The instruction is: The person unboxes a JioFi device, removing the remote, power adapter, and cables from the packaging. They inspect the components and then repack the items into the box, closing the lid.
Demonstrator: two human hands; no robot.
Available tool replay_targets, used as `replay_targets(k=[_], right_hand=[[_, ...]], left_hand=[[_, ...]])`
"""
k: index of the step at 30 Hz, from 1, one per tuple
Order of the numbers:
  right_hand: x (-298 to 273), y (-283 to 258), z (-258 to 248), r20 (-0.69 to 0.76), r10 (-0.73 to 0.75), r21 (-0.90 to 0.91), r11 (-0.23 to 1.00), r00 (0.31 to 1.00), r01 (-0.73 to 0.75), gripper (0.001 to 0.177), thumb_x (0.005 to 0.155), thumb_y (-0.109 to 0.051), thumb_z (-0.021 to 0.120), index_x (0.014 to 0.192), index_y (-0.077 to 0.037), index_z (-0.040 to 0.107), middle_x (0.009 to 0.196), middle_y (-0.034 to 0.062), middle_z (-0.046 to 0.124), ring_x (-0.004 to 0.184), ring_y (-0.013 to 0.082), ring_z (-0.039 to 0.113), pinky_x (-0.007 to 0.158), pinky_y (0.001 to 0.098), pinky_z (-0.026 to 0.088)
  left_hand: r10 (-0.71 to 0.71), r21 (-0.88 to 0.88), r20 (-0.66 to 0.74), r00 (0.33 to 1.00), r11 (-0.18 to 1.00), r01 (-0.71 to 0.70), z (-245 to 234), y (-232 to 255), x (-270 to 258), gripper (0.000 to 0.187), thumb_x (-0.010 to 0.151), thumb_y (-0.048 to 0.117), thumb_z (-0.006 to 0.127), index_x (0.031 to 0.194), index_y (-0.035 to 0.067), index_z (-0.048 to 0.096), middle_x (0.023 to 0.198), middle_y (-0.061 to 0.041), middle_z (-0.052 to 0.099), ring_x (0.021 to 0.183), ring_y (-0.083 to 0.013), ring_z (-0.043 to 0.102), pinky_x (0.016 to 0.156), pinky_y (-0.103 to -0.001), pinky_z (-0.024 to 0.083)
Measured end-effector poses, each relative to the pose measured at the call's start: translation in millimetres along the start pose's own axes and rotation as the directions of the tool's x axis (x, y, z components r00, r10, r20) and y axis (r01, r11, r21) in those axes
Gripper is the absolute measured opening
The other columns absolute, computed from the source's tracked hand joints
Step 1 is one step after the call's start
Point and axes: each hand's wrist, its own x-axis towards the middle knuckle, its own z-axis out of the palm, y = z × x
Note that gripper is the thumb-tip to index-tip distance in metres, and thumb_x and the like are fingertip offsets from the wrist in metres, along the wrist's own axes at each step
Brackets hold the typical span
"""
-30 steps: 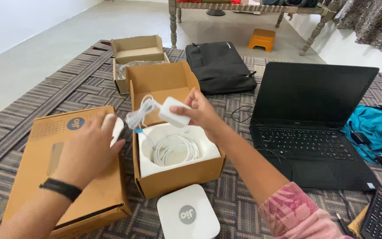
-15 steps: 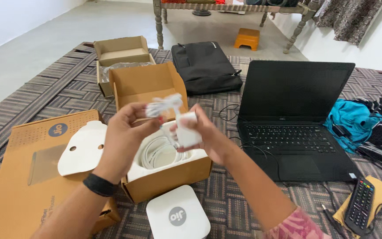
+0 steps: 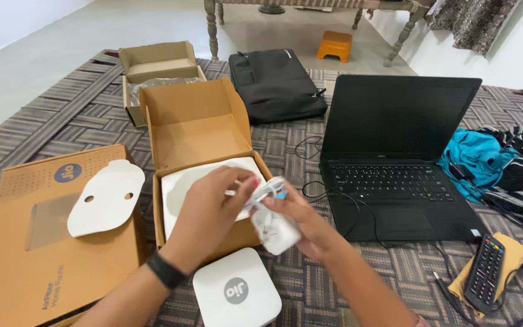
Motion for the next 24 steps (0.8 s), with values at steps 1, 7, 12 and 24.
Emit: replay_targets(k=[1,7,12,24], right_hand=[[-2.6,0.5,-6.4,-0.030,-0.023,0.048,0.999,0.999,0.025,0.054,0.084,-0.020,0.076,0.131,-0.010,0.050,0.102,0.0122,0.071,0.083,0.0176,0.074,0.068,0.0352,0.062],[-18.9,5.9,-41.7,-0.151,-0.138,0.077,0.986,0.979,0.151,0.040,0.086,-0.017,0.074,0.119,-0.008,0.054,0.092,0.0125,0.075,0.078,0.0169,0.073,0.064,0.0318,0.061],[-31.2,18.5,-48.1,-0.206,-0.118,0.090,0.986,0.971,0.139,0.030,0.087,-0.023,0.070,0.110,-0.005,0.061,0.089,0.0100,0.076,0.071,0.0169,0.073,0.058,0.0314,0.061],[-50.1,20.2,-48.6,-0.302,-0.176,0.117,0.969,0.937,0.220,0.020,0.095,-0.026,0.066,0.102,-0.009,0.059,0.087,0.0101,0.074,0.065,0.0134,0.069,0.053,0.0334,0.059]], left_hand=[[-0.021,0.087,0.071,0.997,0.996,0.015,2.7,-1.0,-10.8,0.032,0.094,0.028,0.067,0.117,0.006,0.070,0.107,-0.013,0.073,0.089,-0.0238,0.075,0.074,-0.036,0.058],[0.226,0.189,0.638,0.736,0.881,-0.434,14.6,-27.5,-74.3,0.097,0.081,0.055,0.081,0.147,-0.004,0.041,0.147,-0.028,0.045,0.138,-0.0427,0.041,0.110,-0.049,0.035],[-0.277,0.486,0.633,0.723,0.869,-0.093,39.7,-29.3,-92.0,0.133,0.057,0.066,0.091,0.154,-0.002,0.029,0.158,-0.025,0.031,0.144,-0.0424,0.025,0.114,-0.053,0.024],[-0.639,0.023,0.732,0.237,0.371,0.928,47.8,-26.5,-64.7,0.115,0.064,0.068,0.071,0.158,0.013,0.034,0.148,-0.017,0.049,0.138,-0.0351,0.047,0.109,-0.053,0.041]])
